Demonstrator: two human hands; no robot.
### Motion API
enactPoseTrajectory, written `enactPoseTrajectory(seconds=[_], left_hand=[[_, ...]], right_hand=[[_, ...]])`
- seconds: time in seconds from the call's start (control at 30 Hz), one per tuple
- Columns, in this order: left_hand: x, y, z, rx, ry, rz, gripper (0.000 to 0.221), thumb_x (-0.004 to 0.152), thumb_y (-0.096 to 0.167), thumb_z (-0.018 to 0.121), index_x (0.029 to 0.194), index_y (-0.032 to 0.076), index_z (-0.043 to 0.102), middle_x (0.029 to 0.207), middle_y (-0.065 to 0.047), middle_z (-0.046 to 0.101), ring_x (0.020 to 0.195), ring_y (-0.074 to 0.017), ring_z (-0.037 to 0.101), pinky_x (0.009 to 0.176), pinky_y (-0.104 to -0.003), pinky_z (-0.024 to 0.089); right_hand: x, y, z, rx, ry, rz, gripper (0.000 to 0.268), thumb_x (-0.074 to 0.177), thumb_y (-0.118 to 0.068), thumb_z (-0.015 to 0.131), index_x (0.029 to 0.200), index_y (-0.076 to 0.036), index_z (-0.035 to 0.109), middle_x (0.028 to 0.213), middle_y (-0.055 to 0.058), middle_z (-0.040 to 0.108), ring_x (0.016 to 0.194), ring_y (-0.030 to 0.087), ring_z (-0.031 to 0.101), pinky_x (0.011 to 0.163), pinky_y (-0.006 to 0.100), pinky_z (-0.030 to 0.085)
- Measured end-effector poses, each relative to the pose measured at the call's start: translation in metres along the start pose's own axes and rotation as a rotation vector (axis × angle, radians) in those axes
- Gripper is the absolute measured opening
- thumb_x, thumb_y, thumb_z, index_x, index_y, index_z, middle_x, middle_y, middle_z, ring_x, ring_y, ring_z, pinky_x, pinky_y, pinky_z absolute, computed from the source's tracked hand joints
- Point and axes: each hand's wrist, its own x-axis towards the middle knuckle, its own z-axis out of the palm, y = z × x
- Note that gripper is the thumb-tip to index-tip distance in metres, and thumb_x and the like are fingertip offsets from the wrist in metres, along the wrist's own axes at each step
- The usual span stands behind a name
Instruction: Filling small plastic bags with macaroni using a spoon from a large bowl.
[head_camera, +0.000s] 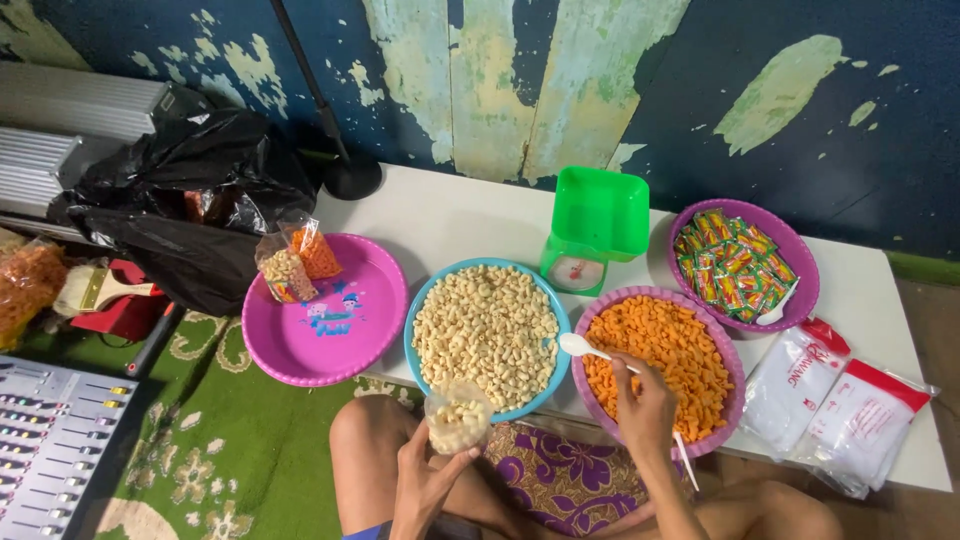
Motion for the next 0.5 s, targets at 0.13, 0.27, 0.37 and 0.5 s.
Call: enactPoseTrajectory(seconds=[0.13, 0.27, 0.37, 0.5], left_hand=[[0.018, 0.003, 0.007, 0.032, 0.042, -0.083, 0.066, 0.068, 0.043, 0.091, 0.122, 0.012, 0.073, 0.112, -0.001, 0.085, 0.104, -0.0114, 0.077, 0.085, -0.028, 0.061], [0.032, 0.002, 0.017, 0.015, 0.042, -0.038, 0.063, 0.070, 0.042, 0.089, 0.122, 0.011, 0.072, 0.104, 0.000, 0.084, 0.093, -0.0102, 0.076, 0.074, -0.026, 0.063], [0.040, -0.003, 0.026, 0.051, 0.030, -0.041, 0.064, 0.070, 0.046, 0.088, 0.122, 0.011, 0.072, 0.105, -0.001, 0.084, 0.090, -0.0125, 0.076, 0.070, -0.027, 0.061], [0.042, -0.005, 0.032, 0.070, -0.003, -0.032, 0.064, 0.071, 0.049, 0.087, 0.120, 0.011, 0.073, 0.104, 0.000, 0.084, 0.091, -0.0129, 0.076, 0.072, -0.026, 0.059]], right_hand=[[0.013, 0.029, 0.043, -0.101, 0.023, -0.041, 0.034, 0.104, -0.032, 0.057, 0.119, -0.008, 0.074, 0.106, 0.012, 0.075, 0.085, 0.021, 0.070, 0.074, 0.031, 0.059], [0.026, 0.027, 0.062, -0.188, 0.074, -0.293, 0.022, 0.102, -0.017, 0.062, 0.115, -0.004, 0.074, 0.108, 0.010, 0.078, 0.099, 0.026, 0.069, 0.077, 0.037, 0.059], [0.028, 0.023, 0.068, -0.174, 0.080, -0.267, 0.022, 0.103, -0.019, 0.061, 0.114, -0.004, 0.074, 0.108, 0.011, 0.078, 0.100, 0.026, 0.073, 0.082, 0.037, 0.060], [0.023, 0.013, 0.068, -0.071, 0.067, -0.004, 0.034, 0.105, -0.034, 0.054, 0.114, -0.007, 0.075, 0.099, 0.007, 0.080, 0.059, 0.017, 0.070, 0.057, 0.030, 0.053]])
